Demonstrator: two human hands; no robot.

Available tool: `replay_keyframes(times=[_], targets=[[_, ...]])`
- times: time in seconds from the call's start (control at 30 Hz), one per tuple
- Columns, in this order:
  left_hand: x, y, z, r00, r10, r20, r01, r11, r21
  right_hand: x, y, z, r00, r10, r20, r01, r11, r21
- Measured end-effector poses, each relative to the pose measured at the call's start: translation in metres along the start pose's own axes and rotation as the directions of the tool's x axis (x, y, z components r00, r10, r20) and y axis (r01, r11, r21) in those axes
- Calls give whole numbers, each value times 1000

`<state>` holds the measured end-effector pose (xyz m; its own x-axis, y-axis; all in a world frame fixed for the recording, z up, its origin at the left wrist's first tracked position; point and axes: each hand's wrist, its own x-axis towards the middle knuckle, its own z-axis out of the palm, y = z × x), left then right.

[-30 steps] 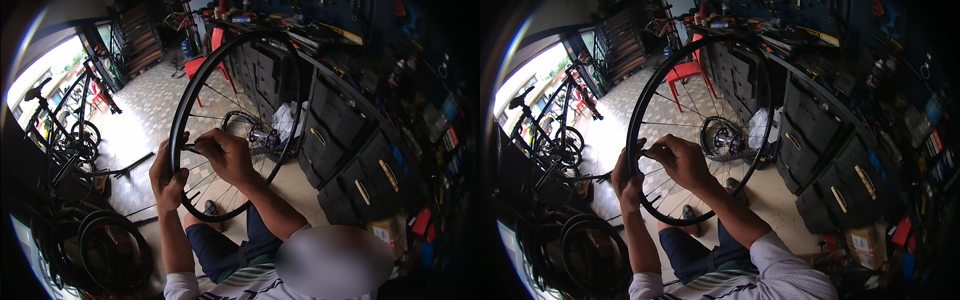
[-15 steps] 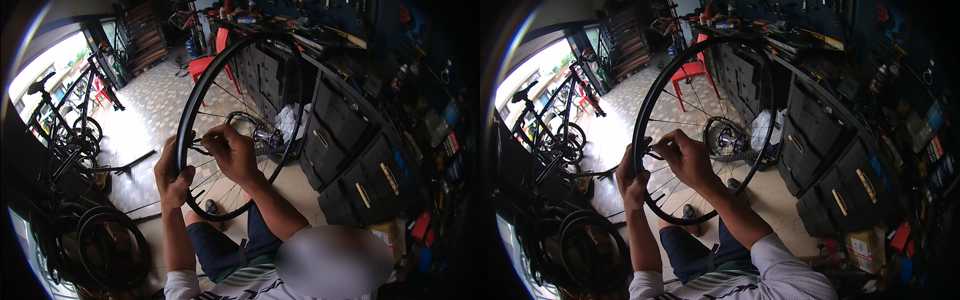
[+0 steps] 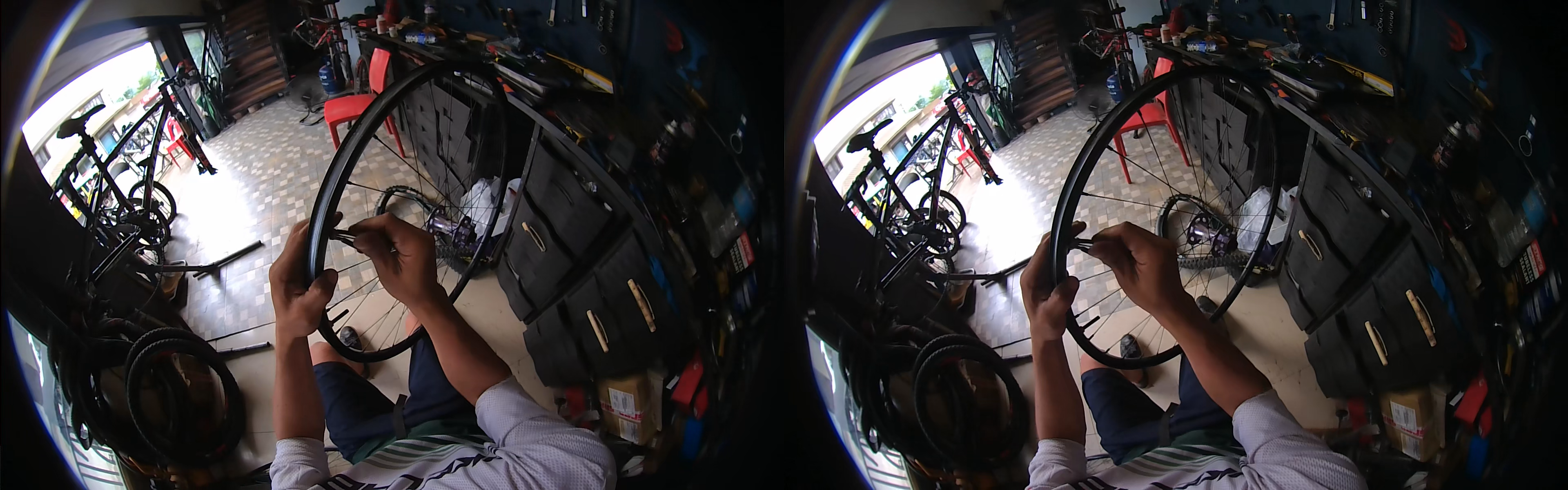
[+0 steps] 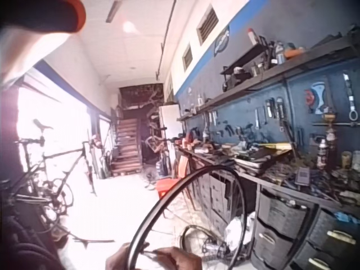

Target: The person sits on the floor and applies black tape to the rim of a bicycle wheel. They wrap the tape around the rim, pressing it into place and rotating the wheel to continue the process.

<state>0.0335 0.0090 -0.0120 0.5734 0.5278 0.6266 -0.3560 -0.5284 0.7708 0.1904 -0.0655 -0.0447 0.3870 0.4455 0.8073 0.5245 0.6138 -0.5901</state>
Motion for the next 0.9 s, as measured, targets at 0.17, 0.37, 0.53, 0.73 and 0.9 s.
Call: replay_keyframes(times=[0.17, 0.37, 0.53, 0.73, 0.9], targets=[[-6, -2, -3, 997, -71, -1, 71, 993, -99, -4, -14, -4, 998, 21, 58, -21, 1000, -9], [-4, 5, 4, 998, -60, -32, 61, 998, 25, -6, 3, -5, 1000, 17, 24, -16, 1000, -15], [-3, 2, 0, 1000, 9, -6, -8, 993, 116, 0, -9, -6, 998, 28, 57, -28, 1000, 5], [-4, 1, -3, 995, 95, -20, -93, 993, 70, 8, -18, -15, 995, -90, 40, 97, 968, -232], [-8, -3, -2, 998, 19, 54, -9, 984, -176, 32, -21, -45, 944, -195, -267, 104, 942, -320]])
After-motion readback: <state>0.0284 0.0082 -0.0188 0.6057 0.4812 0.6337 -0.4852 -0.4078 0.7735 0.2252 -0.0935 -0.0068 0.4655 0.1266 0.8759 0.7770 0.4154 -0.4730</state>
